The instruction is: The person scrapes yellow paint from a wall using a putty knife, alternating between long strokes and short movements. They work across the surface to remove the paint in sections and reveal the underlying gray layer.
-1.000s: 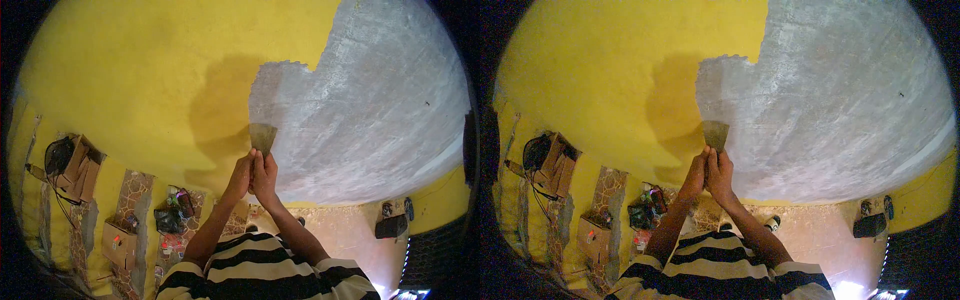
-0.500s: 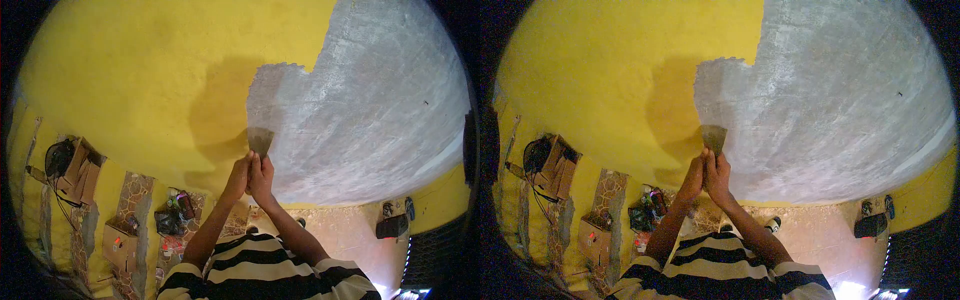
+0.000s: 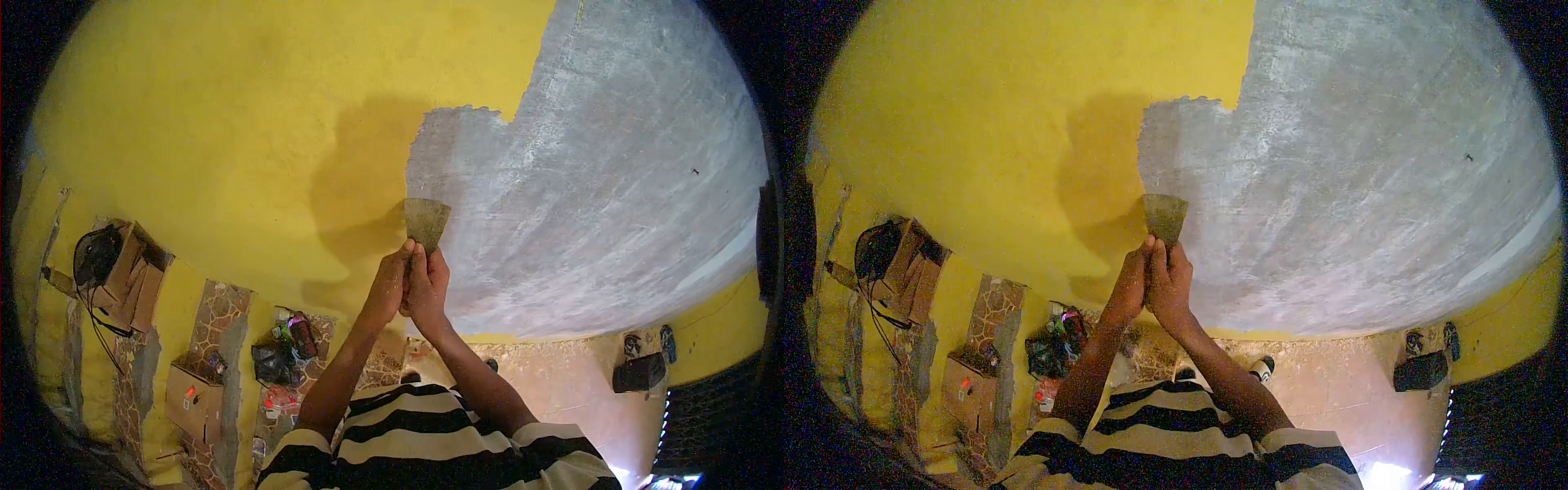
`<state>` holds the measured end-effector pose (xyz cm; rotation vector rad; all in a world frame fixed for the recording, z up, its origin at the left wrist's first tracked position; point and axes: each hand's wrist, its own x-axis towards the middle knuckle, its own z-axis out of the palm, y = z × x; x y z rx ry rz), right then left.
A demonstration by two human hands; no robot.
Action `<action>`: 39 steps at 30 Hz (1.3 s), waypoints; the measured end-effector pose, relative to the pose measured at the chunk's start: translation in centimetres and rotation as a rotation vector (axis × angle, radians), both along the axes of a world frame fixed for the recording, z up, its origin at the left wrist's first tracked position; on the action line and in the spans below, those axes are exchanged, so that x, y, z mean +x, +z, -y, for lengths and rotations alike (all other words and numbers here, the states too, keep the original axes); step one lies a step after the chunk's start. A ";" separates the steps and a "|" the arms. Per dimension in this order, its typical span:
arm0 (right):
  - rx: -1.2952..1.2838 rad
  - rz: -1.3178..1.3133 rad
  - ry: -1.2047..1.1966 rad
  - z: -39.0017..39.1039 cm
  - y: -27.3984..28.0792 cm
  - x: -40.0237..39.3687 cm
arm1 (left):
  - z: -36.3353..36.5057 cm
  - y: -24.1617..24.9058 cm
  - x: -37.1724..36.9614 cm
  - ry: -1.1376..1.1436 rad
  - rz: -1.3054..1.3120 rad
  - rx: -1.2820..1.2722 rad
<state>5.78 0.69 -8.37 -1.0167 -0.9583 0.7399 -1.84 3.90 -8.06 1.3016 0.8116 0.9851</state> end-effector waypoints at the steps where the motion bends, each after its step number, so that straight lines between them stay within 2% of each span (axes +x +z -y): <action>1: 0.000 -0.018 -0.013 0.3 -0.2 -0.2 | 0.3 -0.5 0.2 0.016 0.027 0.028; 3: -0.001 -0.035 -0.027 0.3 -0.3 -0.2 | 0.2 -1.2 0.3 0.031 0.055 0.056; 5: 0.031 0.008 -0.056 -0.1 -0.1 -0.2 | 0.4 0.2 0.1 0.010 0.034 0.000; 8: 0.035 -0.058 0.004 -0.8 2.5 0.0 | 0.3 5.0 -0.2 0.007 -0.019 -0.039; 11: 0.093 -0.009 -0.018 -0.5 3.5 0.0 | -0.4 3.2 0.3 0.031 0.007 0.062; 13: 0.068 0.021 -0.052 0.3 2.0 -0.3 | 0.3 1.9 0.6 0.051 0.008 0.136; 15: 0.042 0.049 -0.092 0.5 1.7 -0.2 | 0.5 -0.4 0.9 0.058 0.135 -0.053; 18: -0.042 0.037 -0.058 0.5 2.0 -0.2 | 0.2 1.9 0.0 0.025 0.014 -0.005; 22: 0.020 0.061 -0.046 -0.5 3.1 0.0 | -0.5 3.4 -0.1 0.042 -0.005 0.054; 24: 0.039 0.048 -0.031 -0.4 2.7 -0.2 | 0.5 3.8 0.0 0.040 -0.007 -0.007; 26: 0.100 -0.003 -0.139 0.1 2.1 -0.7 | 0.6 1.9 1.6 0.123 0.058 0.083; 28: 0.092 0.049 -0.119 -0.4 2.3 -0.2 | 0.2 1.7 1.6 0.211 0.122 0.161; 30: 0.066 0.094 -0.105 -0.2 2.9 -0.1 | -0.2 3.8 0.1 0.028 0.015 0.091; 32: 0.010 0.021 -0.037 -0.1 4.7 -0.3 | -0.4 4.0 -0.1 0.018 0.004 0.095; 34: 0.031 0.030 -0.070 0.1 4.4 -0.5 | -0.4 3.5 0.1 0.010 -0.007 0.104; 36: 0.053 0.042 -0.104 0.2 3.6 -0.6 | 0.1 1.5 0.9 0.072 0.088 0.114; 39: 0.090 -0.001 -0.117 -0.2 2.8 -0.5 | -0.3 2.2 0.9 0.073 0.062 0.126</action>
